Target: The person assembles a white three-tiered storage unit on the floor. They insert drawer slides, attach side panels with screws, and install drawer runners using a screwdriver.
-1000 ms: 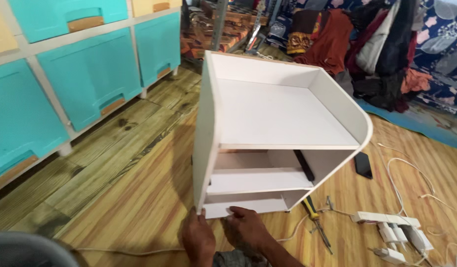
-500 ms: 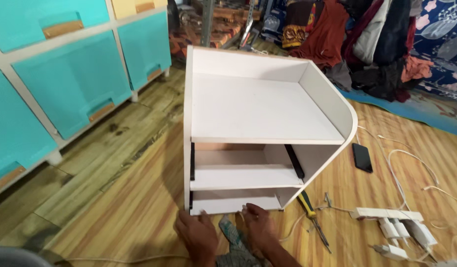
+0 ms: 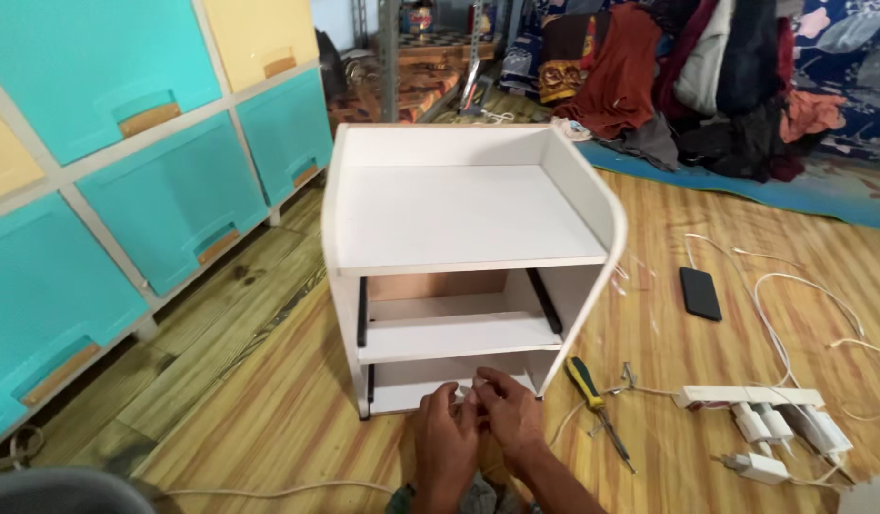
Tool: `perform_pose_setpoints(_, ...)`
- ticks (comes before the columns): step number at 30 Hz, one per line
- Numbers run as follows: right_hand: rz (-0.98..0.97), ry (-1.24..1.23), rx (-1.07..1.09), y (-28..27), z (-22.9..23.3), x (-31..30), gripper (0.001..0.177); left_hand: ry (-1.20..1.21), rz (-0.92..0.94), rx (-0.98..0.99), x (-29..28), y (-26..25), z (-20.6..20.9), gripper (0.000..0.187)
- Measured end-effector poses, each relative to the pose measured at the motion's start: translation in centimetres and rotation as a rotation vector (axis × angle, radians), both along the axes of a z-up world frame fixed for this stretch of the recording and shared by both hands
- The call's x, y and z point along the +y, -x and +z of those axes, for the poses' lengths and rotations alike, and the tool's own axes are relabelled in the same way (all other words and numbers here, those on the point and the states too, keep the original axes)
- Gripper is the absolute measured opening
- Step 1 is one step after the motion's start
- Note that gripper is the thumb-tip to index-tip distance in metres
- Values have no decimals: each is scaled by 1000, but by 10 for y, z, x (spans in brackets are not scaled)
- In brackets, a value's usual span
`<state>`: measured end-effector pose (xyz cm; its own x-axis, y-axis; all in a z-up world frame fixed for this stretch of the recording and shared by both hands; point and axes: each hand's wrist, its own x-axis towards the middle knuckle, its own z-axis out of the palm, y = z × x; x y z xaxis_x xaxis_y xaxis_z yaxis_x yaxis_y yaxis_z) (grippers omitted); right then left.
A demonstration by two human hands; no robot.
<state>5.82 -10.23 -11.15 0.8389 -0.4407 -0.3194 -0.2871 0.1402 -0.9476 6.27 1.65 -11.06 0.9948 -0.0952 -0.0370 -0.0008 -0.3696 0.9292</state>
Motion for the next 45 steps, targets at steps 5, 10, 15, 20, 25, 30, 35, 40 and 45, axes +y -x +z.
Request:
perform_pose_setpoints(5, -28, -49, -7, 8, -3, -17, 41, -56, -104, 57, -15, -2, 30, 47)
perform_pose_setpoints(10, 64, 11, -97, 19, -3, -41, 41, -72, -204, 70, -34, 8, 49, 41)
perform_pose_setpoints(15, 31, 136, -109, 22, 2, -61, 40, -238, -158, -219, -56, 9, 58, 44)
perform_pose_setpoints(20, 13, 470, -320, 12, 28, -70, 40, -306, -163, -367, -73, 1, 77, 44)
perform_pose_setpoints(25, 33, 297, -196, 20, 83, -68, 43, -399, -189, -684, -70, -8, 111, 39)
perform_pose_setpoints(30, 37, 126, -330, 6, 139, -54, 46, -551, 34, -1219, -76, -38, 154, 48)
perform_pose_setpoints(35, -48, -107, -451, -14, 158, -46, 35, -578, 40, -1145, -73, -42, 166, 47)
perform_pose_setpoints(40, -18, -101, -529, -23, 154, -44, 31, -595, 22, -1097, -77, -56, 171, 41)
perform_pose_setpoints(45, -13, -115, -480, -22, 158, -47, 30, -670, 6, -1059, -81, -67, 180, 44)
